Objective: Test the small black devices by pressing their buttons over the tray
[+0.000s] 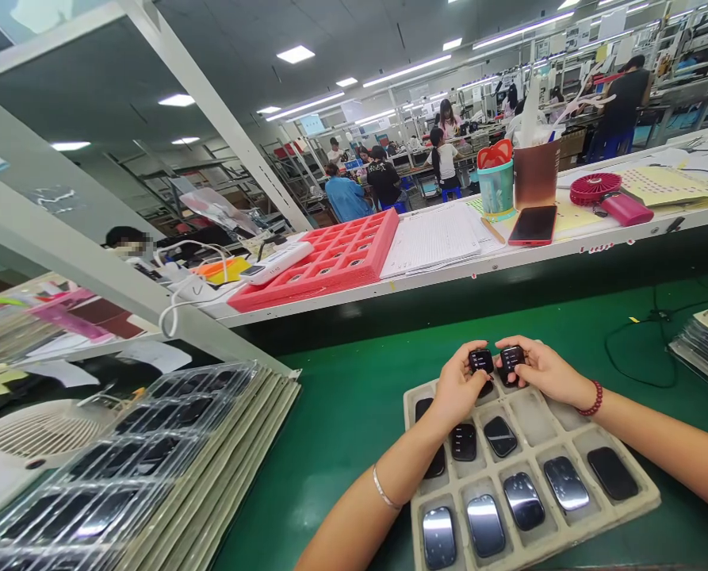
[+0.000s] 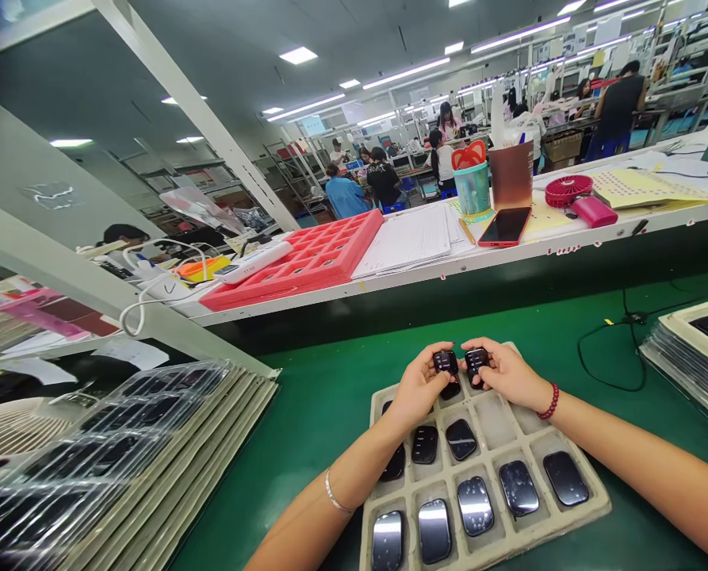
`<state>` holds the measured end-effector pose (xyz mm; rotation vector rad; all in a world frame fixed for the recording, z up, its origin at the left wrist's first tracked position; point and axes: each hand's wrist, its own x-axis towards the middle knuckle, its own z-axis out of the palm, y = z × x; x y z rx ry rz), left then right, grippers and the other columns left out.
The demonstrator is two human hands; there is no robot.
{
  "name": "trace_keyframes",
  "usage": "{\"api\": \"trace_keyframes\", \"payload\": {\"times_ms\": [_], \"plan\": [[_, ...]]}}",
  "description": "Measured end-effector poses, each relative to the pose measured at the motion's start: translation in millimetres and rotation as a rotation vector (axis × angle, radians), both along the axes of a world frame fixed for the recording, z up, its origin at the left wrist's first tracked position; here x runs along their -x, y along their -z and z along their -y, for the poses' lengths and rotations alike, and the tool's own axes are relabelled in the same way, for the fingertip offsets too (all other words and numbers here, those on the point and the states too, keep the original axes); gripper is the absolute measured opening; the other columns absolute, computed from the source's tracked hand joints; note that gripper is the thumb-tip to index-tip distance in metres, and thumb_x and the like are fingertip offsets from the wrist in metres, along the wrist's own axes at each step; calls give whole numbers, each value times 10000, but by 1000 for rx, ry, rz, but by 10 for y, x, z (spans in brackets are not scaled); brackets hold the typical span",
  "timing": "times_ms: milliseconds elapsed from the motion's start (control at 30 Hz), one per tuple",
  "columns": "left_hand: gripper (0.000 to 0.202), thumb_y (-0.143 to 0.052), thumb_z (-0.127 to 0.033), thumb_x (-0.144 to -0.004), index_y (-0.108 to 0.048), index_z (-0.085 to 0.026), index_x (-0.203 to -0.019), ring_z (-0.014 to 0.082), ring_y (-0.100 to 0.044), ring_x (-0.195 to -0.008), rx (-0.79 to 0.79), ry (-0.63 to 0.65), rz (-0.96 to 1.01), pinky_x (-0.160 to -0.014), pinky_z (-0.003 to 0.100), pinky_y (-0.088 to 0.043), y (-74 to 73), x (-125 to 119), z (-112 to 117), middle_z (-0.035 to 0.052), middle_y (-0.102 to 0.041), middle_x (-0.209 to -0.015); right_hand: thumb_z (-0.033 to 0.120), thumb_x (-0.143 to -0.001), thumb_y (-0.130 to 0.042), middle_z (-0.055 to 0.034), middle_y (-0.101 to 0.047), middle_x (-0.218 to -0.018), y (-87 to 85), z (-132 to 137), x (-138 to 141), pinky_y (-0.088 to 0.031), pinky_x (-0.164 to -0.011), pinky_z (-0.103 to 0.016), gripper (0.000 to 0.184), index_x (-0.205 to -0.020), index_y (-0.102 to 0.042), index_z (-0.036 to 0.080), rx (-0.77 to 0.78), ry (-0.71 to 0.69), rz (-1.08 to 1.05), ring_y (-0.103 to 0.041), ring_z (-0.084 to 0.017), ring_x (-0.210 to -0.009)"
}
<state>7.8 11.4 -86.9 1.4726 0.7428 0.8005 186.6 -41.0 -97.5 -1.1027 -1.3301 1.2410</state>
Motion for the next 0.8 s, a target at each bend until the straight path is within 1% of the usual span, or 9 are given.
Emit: {"api": "trace_keyframes", "payload": {"times_ms": [67,100,200,267,467,800], "plan": [[460,-563,-89,-702,-511,-153,-1155,174,-614,-880,-10,-13,-13,-770,267,-483,4,0,-5,82,-650,-966,192,-740,-553,-71,-623,-1031,-16,5,-6,-502,-566,-246,404,-1140,-496,196,3,-2,9,-622,-141,-720],[442,-562,-102,-713,-517,-151,-1150,169,-616,-853,-10,-17,-22,-757,266,-484,5,0,-7,79,-652,-952,207,-751,-550,-75,-627,-1024,-19,5,-12,-506,-568,-247,384,-1131,-501,188,2,-5,15,-625,-143,-718],[328,-524,-142,-762,-553,-143,-1089,123,-596,-662,-4,-10,-43,-666,251,-483,1,2,-12,60,-650,-860,244,-796,-516,-77,-641,-968,-5,0,-31,-514,-567,-247,302,-1087,-526,164,-9,-28,40,-629,-132,-675],[280,-514,-146,-770,-570,-139,-1045,109,-578,-611,-8,-9,-46,-628,238,-474,-7,3,-11,48,-641,-821,246,-813,-501,-75,-645,-946,14,-6,-39,-515,-565,-241,271,-1068,-535,159,-10,-42,53,-626,-124,-659],[270,-506,-127,-759,-576,-141,-1020,107,-583,-614,-13,-4,-60,-611,223,-467,-24,3,-6,44,-640,-827,234,-821,-500,-66,-643,-958,46,-17,-45,-518,-587,-243,248,-1057,-542,171,-19,-46,44,-627,-120,-667],[263,-510,-134,-761,-578,-143,-1015,103,-581,-609,-15,-5,-61,-612,223,-475,9,6,-20,46,-647,-836,227,-821,-489,-71,-641,-960,54,-22,-46,-524,-588,-245,252,-1059,-540,162,-20,-43,57,-631,-121,-666]]}}
